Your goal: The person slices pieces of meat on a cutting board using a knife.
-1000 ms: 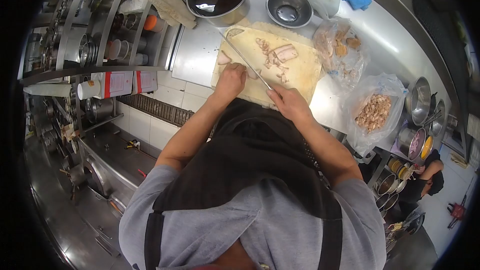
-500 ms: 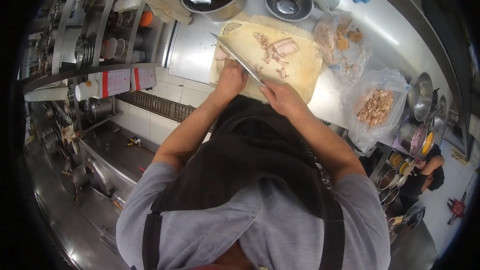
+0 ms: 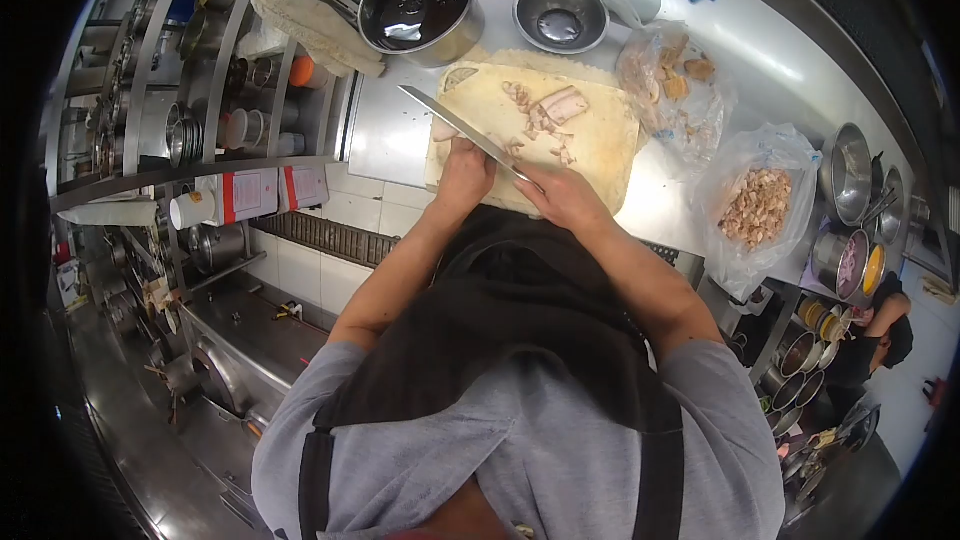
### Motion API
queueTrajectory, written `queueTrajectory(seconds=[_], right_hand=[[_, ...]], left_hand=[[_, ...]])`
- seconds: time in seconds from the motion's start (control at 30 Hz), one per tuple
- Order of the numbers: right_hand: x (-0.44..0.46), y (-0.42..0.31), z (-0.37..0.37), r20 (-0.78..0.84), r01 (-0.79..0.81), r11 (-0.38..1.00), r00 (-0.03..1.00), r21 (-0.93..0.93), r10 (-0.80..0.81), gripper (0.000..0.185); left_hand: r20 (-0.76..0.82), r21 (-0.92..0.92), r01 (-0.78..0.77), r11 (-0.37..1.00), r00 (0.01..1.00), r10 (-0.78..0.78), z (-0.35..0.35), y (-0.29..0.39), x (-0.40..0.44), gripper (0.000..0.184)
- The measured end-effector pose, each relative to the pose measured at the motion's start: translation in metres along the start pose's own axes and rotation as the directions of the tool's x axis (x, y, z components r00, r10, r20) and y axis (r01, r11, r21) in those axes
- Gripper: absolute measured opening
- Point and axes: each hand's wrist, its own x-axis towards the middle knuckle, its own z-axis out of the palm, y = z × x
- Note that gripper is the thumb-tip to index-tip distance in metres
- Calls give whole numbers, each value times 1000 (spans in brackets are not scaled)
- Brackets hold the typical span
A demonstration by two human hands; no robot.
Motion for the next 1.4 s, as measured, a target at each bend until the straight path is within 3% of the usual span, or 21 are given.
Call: queueTrajectory(seconds=[0.07,0.2,0.3,0.37,0.4,0.47,0.53,0.6,0.67,0.7,0.77,0.8,0.9,0.97,1.03,1.1,1.13,1.2,1.23,1.3,1.4], right_hand=[[-11,-2,-8,-19,11,1000,1000,17,-11,30],[-19,-1,-16,-81,71,997,994,-21,-72,29],[-21,5,-18,-24,63,994,998,-86,-65,29],[-22,4,-21,-13,81,990,996,-115,-83,30],[-23,3,-22,10,106,984,994,-140,-105,31],[-22,6,-18,24,136,978,991,-160,-134,32],[-17,8,-16,49,185,967,983,-177,-179,34],[-14,9,-16,126,201,947,977,-250,-174,36],[-13,7,-19,148,212,944,973,-254,-178,38],[-14,6,-22,165,212,942,971,-260,-173,39],[-16,4,-24,161,213,941,971,-264,-175,39],[-18,3,-24,160,218,939,970,-267,-180,39],[-25,3,-22,147,185,954,977,-236,-153,39],[-35,1,-26,104,159,965,985,-208,-140,38],[-51,5,-29,64,137,974,990,-182,-128,37],[-75,15,-32,-39,22,997,999,-77,-25,36],[-84,15,-36,-41,22,997,999,-79,-25,36],[-101,11,-46,-81,-229,972,969,49,232,36],[-105,10,-50,-75,-227,973,970,45,230,36],[-108,7,-56,-136,-353,929,920,113,366,37],[-102,3,-58,-147,-435,890,879,139,453,38]], left_hand=[[-59,-38,-17,999,998,14,-2,4,1,14],[-28,-141,-8,990,1000,4,-17,-8,1,9],[-71,-113,350,930,931,-359,-68,6,5,6],[-30,-62,524,849,850,-526,-117,30,20,9],[-27,-60,520,852,853,-522,-125,35,27,9],[-88,-169,222,960,967,-239,-134,35,40,14],[79,-12,-2,1000,997,3,-111,32,56,15],[506,211,37,977,851,-141,-92,53,77,18],[676,328,-133,935,724,-134,-52,43,87,20],[676,328,-134,935,724,-133,-46,46,95,20],[780,366,-193,911,598,-186,-37,49,106,24],[784,364,-203,909,594,-181,-32,47,107,24],[723,383,-178,906,668,-175,-20,38,114,25],[740,289,-369,884,672,39,-22,23,121,21],[440,69,-154,986,891,108,-65,33,121,18],[142,-109,-71,992,986,86,-110,49,120,16],[140,-110,-74,991,986,89,-119,44,115,16],[87,-99,17,995,996,-9,-129,36,107,16],[83,-101,23,995,996,-14,-120,29,101,16],[277,69,-68,995,960,47,-80,5,82,18],[381,23,-126,992,918,108,-29,4,66,19]])
